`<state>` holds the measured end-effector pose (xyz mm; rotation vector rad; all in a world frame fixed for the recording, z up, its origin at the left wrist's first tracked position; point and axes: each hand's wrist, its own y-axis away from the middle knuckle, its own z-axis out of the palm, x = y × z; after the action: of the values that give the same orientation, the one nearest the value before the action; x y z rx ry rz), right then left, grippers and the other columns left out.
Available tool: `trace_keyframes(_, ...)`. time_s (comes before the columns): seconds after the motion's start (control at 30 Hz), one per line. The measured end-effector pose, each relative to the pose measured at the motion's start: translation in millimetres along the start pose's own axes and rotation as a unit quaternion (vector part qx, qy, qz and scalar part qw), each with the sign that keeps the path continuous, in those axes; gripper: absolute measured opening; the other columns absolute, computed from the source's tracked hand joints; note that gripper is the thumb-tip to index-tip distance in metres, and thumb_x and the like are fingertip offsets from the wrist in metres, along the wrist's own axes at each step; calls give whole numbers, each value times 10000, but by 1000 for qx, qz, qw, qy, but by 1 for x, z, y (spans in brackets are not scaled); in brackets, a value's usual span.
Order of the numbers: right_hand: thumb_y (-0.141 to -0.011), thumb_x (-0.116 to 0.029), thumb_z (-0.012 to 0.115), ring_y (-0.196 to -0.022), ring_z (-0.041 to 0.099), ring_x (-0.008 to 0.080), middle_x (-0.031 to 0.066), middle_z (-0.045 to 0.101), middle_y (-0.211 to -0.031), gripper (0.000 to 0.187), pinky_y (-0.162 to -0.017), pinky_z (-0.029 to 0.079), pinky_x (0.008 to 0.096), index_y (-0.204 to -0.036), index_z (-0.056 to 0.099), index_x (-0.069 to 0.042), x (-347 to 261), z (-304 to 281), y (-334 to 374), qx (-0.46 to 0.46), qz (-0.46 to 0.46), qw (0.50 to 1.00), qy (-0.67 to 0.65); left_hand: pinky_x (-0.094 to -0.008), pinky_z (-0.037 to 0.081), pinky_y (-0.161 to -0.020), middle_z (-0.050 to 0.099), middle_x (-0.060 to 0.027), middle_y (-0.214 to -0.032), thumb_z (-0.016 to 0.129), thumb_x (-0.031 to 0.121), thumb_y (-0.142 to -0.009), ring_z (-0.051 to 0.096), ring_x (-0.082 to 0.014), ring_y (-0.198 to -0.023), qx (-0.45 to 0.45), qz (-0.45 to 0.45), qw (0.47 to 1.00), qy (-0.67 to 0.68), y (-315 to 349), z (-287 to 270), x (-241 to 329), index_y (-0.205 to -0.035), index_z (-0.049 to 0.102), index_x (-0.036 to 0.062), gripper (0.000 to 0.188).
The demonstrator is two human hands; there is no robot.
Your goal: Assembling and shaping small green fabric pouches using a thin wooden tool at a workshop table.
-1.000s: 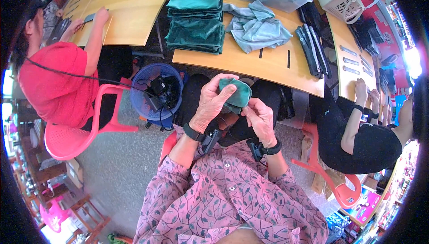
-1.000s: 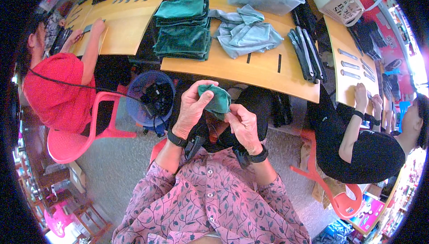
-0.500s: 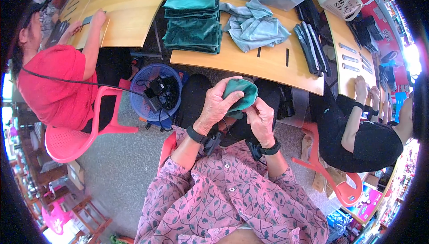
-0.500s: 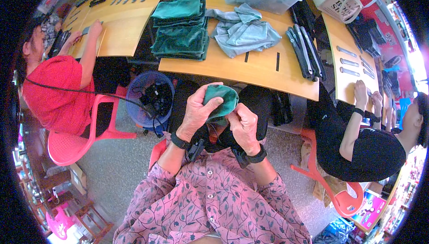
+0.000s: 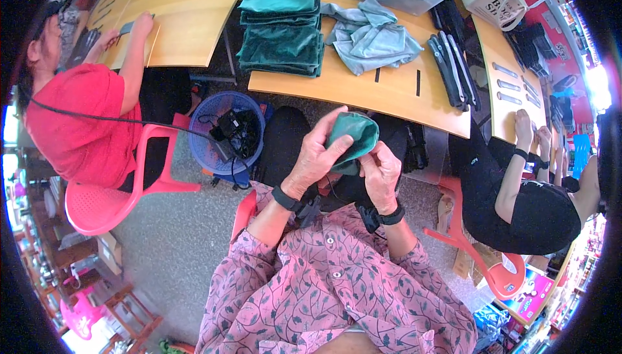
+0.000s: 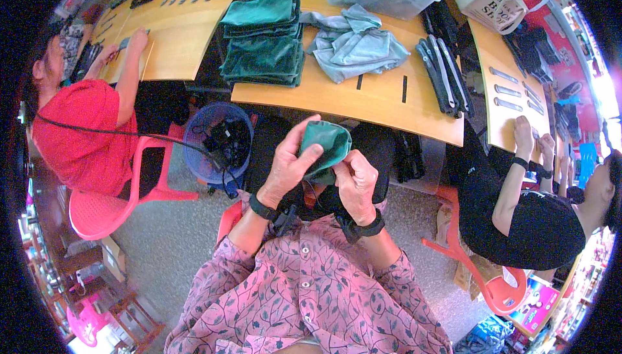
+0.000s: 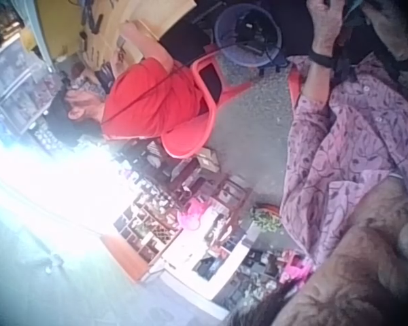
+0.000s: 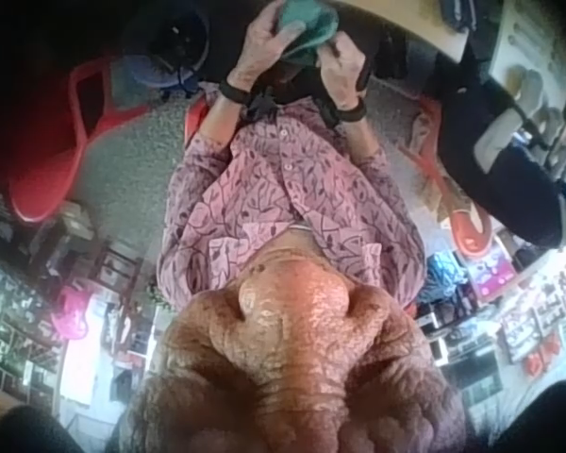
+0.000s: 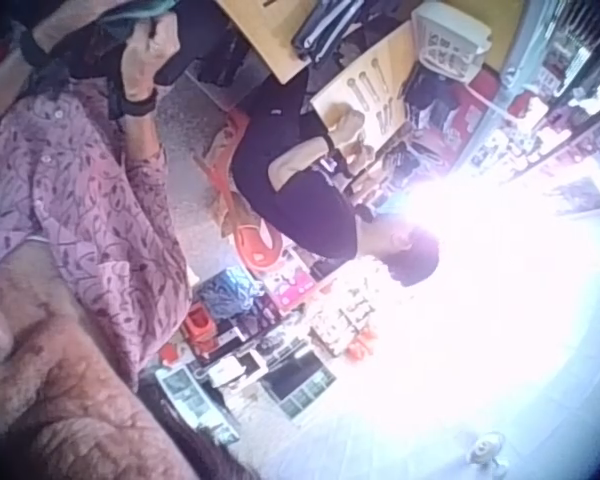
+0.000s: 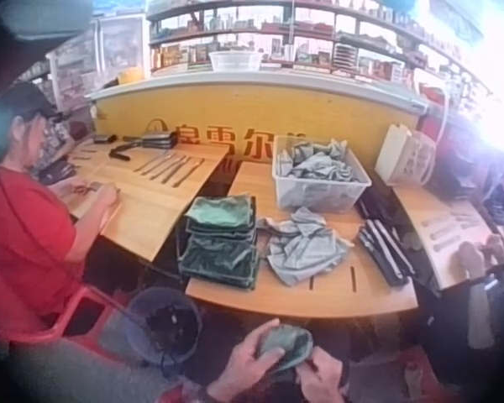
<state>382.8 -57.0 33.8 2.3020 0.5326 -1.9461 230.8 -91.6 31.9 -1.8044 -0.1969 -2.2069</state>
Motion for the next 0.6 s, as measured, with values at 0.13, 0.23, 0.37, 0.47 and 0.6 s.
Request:
trace_keyframes(0.13,-864,58,635,-505,495,56,4,551,-657,99,-443,391,222,-801,597,-9,2,1,-1,-7,15,1000,-9,-261,473,-905,670,-35,-1111,586,175,-986,596,-99,-1008,32,9,998,62,-5,-8,8,-1298,574,36,341)
trace_keyframes(0.23,-855,67,638,-502,491,56,4,546,-654,109,-439,384,222,-793,589,-8,4,1,1,-10,22,1000,-10,-246,484,-866,681,-30,-1076,580,182,-991,600,-89,-978,43,13,999,2,-6,-10,8,-1204,645,26,272)
trace_keyframes(0.37,-856,65,642,-501,486,50,-1,544,-650,129,-435,375,220,-775,578,-12,5,-2,1,-25,14,999,-14,-239,484,-864,691,-15,-1050,575,171,-992,604,-76,-956,45,-10,999,21,-4,-9,5,-1183,658,27,253)
trace_keyframes(0.47,-870,57,633,-499,471,42,-11,535,-642,138,-430,363,216,-770,576,-19,2,-4,1,-41,32,998,-34,-231,490,-799,693,-1,-972,582,184,-990,597,-59,-892,40,-13,999,17,-3,-9,1,-1146,669,39,230)
trace_keyframes(0.6,-896,42,616,-500,451,31,-29,525,-642,143,-432,353,208,-776,584,-30,-7,-3,0,-49,37,997,-56,-221,471,-712,657,36,-851,590,194,-988,560,-42,-797,23,-27,999,-21,-1,-11,-10,-1050,674,33,193)
